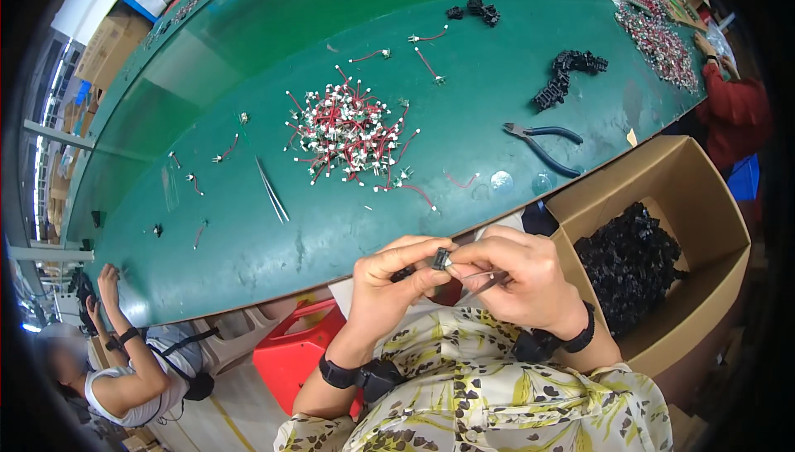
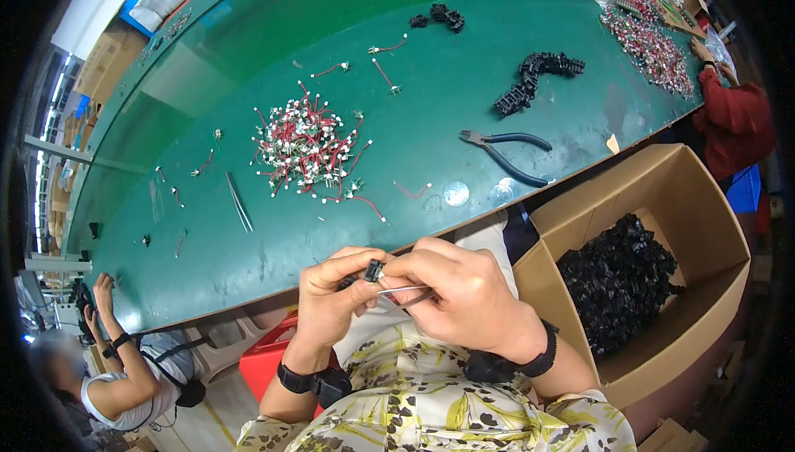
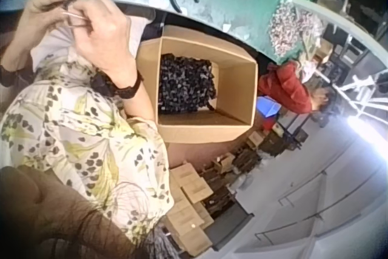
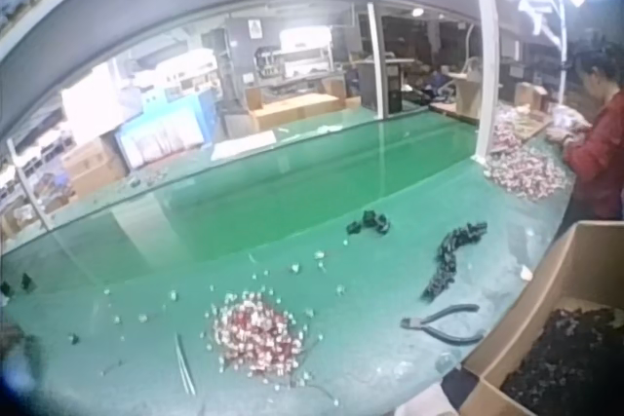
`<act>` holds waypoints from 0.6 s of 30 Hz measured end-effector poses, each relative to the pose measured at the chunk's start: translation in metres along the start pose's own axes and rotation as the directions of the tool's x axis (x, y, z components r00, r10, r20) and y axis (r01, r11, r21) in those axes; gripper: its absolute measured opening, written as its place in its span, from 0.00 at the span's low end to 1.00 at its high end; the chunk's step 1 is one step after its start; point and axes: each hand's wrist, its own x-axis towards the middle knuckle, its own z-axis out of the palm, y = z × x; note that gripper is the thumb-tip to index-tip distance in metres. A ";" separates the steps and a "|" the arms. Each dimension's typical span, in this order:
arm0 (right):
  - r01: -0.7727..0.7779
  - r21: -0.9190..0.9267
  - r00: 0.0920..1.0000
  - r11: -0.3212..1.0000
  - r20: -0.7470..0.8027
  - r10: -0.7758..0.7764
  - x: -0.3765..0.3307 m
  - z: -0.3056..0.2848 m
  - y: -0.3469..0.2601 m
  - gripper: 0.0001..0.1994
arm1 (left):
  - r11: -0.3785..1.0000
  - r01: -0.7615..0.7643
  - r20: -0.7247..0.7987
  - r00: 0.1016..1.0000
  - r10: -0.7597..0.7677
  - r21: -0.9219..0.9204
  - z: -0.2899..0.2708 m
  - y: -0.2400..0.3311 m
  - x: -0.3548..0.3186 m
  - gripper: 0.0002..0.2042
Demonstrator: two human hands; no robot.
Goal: The person assembles small electronic components by inserting red and white wires into black plastic housings. They use tweezers to manipulate the wires and a pair of pliers to secure the connections. The process is repeated for multiple units, with finished assemblies placed on the table.
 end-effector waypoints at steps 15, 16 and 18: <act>-0.300 0.222 0.953 0.928 0.044 0.298 -0.002 0.000 0.010 0.08 | 0.948 0.305 -0.048 0.949 -0.311 -0.094 0.015 0.008 -0.003 0.17; -0.282 0.210 0.959 0.936 0.046 0.279 -0.003 0.002 0.010 0.08 | 0.946 0.306 -0.057 0.948 -0.313 -0.106 0.015 0.007 -0.003 0.17; -0.410 0.291 0.909 0.865 0.052 0.413 0.001 -0.004 -0.004 0.07 | 0.944 0.305 -0.079 0.945 -0.316 -0.127 0.013 0.007 -0.003 0.17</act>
